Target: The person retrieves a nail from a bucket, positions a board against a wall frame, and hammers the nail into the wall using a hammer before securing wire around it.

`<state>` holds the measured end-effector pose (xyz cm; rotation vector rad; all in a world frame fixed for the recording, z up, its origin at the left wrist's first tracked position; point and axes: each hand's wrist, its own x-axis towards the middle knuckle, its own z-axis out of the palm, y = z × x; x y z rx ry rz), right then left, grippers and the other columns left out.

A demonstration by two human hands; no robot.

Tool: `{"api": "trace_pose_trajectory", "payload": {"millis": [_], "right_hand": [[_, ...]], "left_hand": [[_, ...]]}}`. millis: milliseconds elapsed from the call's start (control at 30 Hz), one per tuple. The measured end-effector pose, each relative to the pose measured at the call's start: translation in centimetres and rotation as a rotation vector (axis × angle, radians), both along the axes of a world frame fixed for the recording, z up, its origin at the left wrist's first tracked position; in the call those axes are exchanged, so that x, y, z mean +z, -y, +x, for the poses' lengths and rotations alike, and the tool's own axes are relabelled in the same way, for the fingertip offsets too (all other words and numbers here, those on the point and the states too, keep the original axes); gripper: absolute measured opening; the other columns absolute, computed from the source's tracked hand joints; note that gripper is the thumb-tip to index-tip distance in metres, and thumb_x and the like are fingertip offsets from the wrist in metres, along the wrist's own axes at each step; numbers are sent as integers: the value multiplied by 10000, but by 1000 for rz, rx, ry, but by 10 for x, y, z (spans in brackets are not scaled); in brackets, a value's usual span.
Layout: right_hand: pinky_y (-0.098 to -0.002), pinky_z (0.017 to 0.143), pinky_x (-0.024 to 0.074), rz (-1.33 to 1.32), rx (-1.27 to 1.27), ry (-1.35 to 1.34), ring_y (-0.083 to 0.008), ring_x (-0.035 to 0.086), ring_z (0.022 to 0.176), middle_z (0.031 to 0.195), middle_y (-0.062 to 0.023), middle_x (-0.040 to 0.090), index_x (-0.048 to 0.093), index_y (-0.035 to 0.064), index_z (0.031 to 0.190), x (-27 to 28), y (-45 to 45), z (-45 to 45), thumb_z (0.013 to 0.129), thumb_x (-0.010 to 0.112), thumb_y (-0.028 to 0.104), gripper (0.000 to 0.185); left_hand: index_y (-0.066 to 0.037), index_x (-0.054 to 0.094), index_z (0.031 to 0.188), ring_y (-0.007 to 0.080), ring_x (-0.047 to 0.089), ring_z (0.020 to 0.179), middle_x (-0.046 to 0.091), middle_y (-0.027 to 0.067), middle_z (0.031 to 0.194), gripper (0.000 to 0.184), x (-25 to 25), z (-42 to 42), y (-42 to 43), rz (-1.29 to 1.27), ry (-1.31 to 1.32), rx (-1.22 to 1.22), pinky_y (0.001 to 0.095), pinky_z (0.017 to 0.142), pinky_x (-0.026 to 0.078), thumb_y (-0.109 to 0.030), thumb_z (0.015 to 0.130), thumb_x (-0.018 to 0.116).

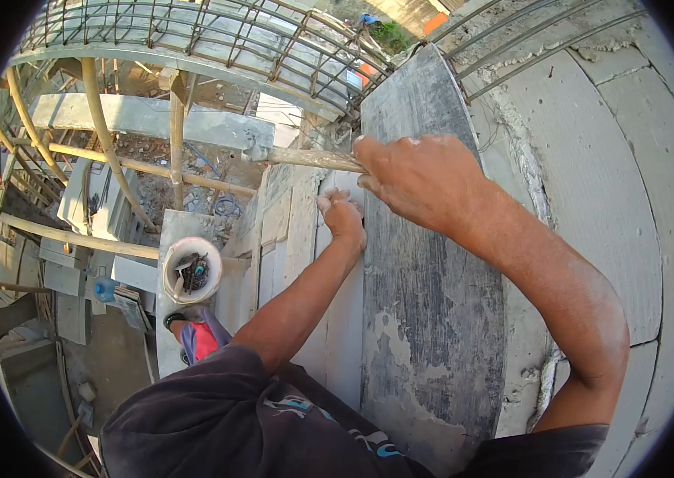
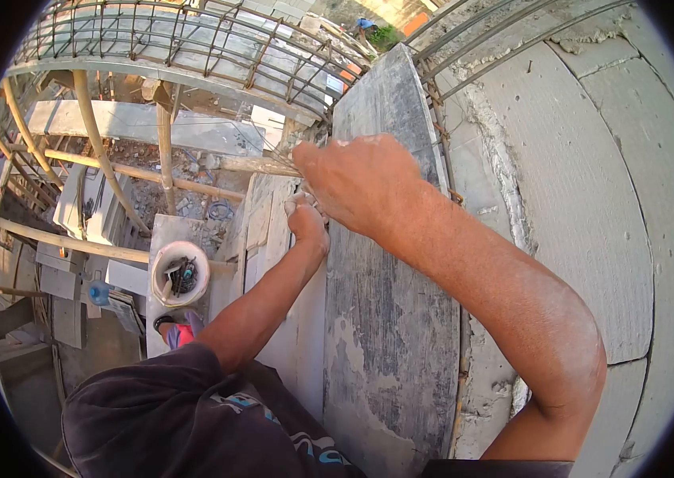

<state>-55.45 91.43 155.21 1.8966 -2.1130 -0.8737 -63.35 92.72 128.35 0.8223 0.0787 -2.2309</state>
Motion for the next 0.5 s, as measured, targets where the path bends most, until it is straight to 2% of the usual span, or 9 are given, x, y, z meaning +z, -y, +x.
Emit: {"api": "trace_pose_trajectory", "payload": {"millis": [100, 200, 300, 400, 500], "right_hand": [[-440, 640, 570, 274, -142, -231, -315, 731, 749, 763, -142, 712, 629, 48, 934, -10, -2, -23, 935, 589, 220, 176], [-443, 645, 571, 171, 65, -241, -316, 731, 747, 766, -135, 715, 633, 53, 957, -2, 2, -21, 938, 591, 231, 184], [-439, 671, 567, -12, 35, -57, -302, 735, 768, 781, -123, 723, 685, 81, 902, 4, 0, -6, 916, 572, 179, 150], [-430, 663, 566, -20, 16, -25, -305, 732, 763, 776, -122, 722, 687, 79, 866, -9, -6, -12, 907, 576, 176, 153], [-427, 631, 567, 197, -45, -200, -323, 724, 735, 755, -133, 712, 646, 73, 896, -21, -6, -33, 927, 604, 249, 184]], "left_hand": [[-97, 428, 1166, 121, 471, 639, 548, 95, 1013, 140, 8, 5, 1, 17, 56, -26, 257, 490, 370, -146, 1040, 394], [-98, 425, 1181, 123, 467, 641, 545, 97, 1022, 154, 8, 6, 2, 5, 35, -32, 261, 492, 371, -148, 1037, 395], [-118, 389, 1128, 109, 442, 579, 549, 87, 1012, 132, 7, 4, 2, 22, 26, -17, 268, 469, 360, -124, 1000, 422], [-99, 426, 1186, 126, 467, 647, 543, 97, 1035, 176, 5, 5, 2, -9, 37, -42, 267, 500, 370, -118, 1014, 393], [-100, 427, 1183, 126, 467, 650, 541, 91, 1027, 181, 7, 5, 1, -27, 61, -28, 271, 504, 367, -107, 1007, 383]]}}
